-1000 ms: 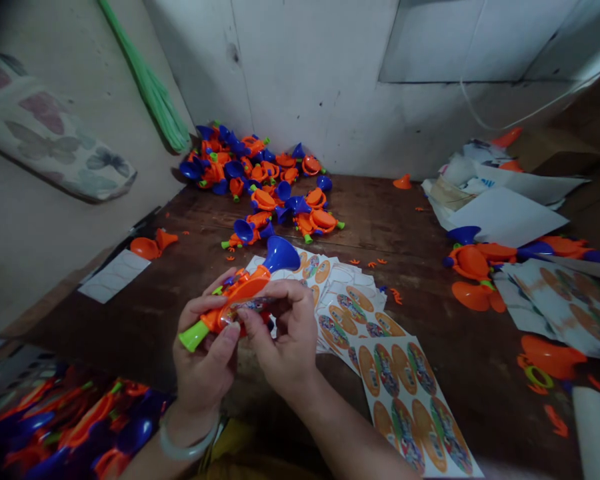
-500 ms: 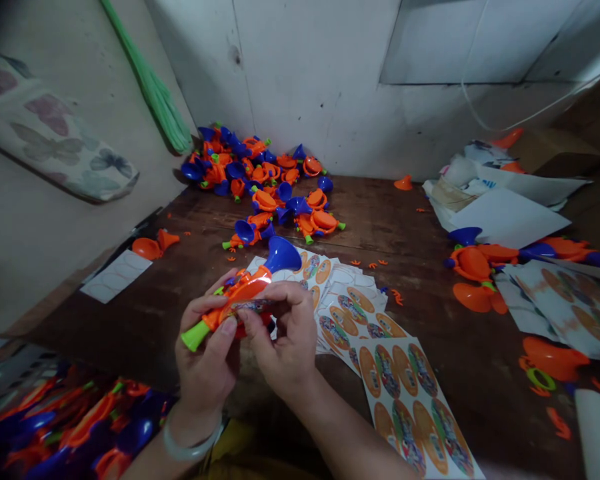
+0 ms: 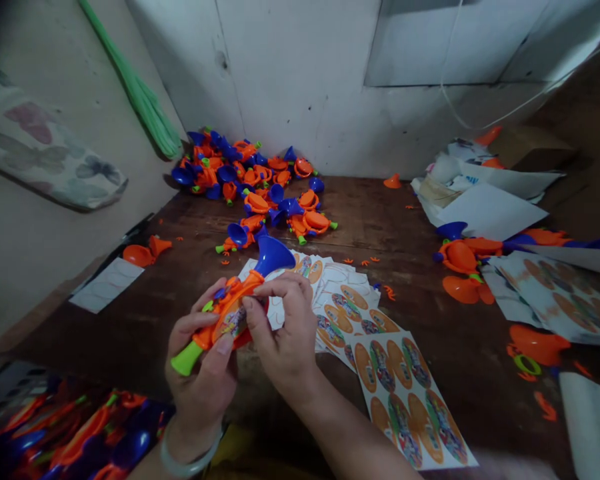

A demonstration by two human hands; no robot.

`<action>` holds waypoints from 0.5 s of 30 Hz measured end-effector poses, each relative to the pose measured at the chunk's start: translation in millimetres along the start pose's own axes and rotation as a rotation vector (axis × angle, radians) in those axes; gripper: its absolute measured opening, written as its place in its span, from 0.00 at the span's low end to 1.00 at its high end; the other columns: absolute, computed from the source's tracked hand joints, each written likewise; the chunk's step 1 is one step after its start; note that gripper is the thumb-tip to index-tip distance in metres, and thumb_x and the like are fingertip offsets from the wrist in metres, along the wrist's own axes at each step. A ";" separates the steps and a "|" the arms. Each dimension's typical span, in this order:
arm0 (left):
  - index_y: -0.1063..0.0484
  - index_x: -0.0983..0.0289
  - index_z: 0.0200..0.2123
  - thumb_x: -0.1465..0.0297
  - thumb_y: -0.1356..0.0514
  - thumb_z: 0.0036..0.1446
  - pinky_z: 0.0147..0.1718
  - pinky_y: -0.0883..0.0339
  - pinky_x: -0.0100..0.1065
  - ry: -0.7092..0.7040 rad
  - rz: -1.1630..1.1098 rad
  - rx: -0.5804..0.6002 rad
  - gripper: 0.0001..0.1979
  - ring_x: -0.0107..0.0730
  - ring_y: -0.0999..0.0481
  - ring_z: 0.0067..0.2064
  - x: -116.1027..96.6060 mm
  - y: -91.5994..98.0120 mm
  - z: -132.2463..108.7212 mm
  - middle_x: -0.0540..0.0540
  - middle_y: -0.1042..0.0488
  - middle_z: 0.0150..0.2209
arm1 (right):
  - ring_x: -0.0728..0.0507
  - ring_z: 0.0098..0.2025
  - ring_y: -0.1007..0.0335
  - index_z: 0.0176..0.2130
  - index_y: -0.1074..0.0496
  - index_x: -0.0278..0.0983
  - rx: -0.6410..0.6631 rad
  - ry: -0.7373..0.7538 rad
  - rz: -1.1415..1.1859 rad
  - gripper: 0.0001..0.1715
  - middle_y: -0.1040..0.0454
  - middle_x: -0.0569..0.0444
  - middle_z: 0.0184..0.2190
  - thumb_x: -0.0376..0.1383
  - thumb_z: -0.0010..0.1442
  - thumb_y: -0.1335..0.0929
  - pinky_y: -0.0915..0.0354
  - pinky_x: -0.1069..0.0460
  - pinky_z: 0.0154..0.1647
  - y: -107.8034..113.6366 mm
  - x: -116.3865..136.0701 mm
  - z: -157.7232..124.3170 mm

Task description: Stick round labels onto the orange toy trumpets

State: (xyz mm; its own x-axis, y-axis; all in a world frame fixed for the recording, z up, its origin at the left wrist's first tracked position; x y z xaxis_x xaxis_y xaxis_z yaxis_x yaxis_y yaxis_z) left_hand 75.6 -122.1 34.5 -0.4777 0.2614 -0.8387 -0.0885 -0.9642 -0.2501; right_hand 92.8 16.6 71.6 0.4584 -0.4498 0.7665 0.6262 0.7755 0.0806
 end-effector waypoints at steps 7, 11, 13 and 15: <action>0.20 0.55 0.49 0.70 0.29 0.66 0.68 0.28 0.59 0.049 0.024 -0.012 0.09 0.58 0.26 0.73 1.3 0.2 -0.9 0.59 0.24 0.69 | 0.39 0.48 0.27 0.47 0.27 0.46 -0.003 0.068 -0.089 0.10 0.25 0.55 0.41 0.31 0.70 0.27 0.27 0.41 0.50 -0.8 -5.3 2.8; 0.20 0.55 0.47 0.69 0.29 0.66 0.65 0.25 0.59 0.109 -0.046 -0.049 0.08 0.58 0.23 0.70 0.1 2.0 2.1 0.59 0.22 0.67 | 0.35 0.61 0.31 0.60 0.33 0.47 -0.175 0.084 -0.227 0.22 0.30 0.48 0.57 0.32 0.70 0.29 0.29 0.37 0.56 7.0 -14.9 8.0; 0.21 0.56 0.47 0.68 0.29 0.66 0.64 0.23 0.59 0.116 -0.057 -0.060 0.08 0.58 0.22 0.69 -1.0 5.0 3.5 0.60 0.21 0.65 | 0.32 0.70 0.37 0.68 0.39 0.49 -0.116 0.021 -0.144 0.32 0.36 0.45 0.68 0.36 0.70 0.28 0.31 0.33 0.61 4.8 -17.6 7.0; 0.21 0.57 0.47 0.67 0.28 0.66 0.65 0.25 0.58 0.106 -0.044 -0.048 0.09 0.58 0.24 0.70 -2.3 7.0 4.3 0.61 0.20 0.64 | 0.27 0.77 0.46 0.73 0.44 0.50 0.047 -0.023 -0.045 0.46 0.45 0.43 0.76 0.45 0.66 0.23 0.34 0.30 0.67 -2.8 -17.7 3.2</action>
State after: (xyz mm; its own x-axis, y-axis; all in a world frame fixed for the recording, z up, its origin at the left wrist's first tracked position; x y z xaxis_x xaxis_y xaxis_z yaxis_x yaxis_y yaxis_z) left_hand 72.3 -129.6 36.7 -0.3789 0.3089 -0.8724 -0.0642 -0.9492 -0.3082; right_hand 80.9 23.8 59.9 0.4157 -0.4744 0.7760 0.6149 0.7753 0.1447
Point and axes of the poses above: each hand's wrist, its own z-axis towards the middle knuckle, its own y-axis out of the back of the hand, x = y × z, the point moved 3 cm from there along z, towards the middle knuckle
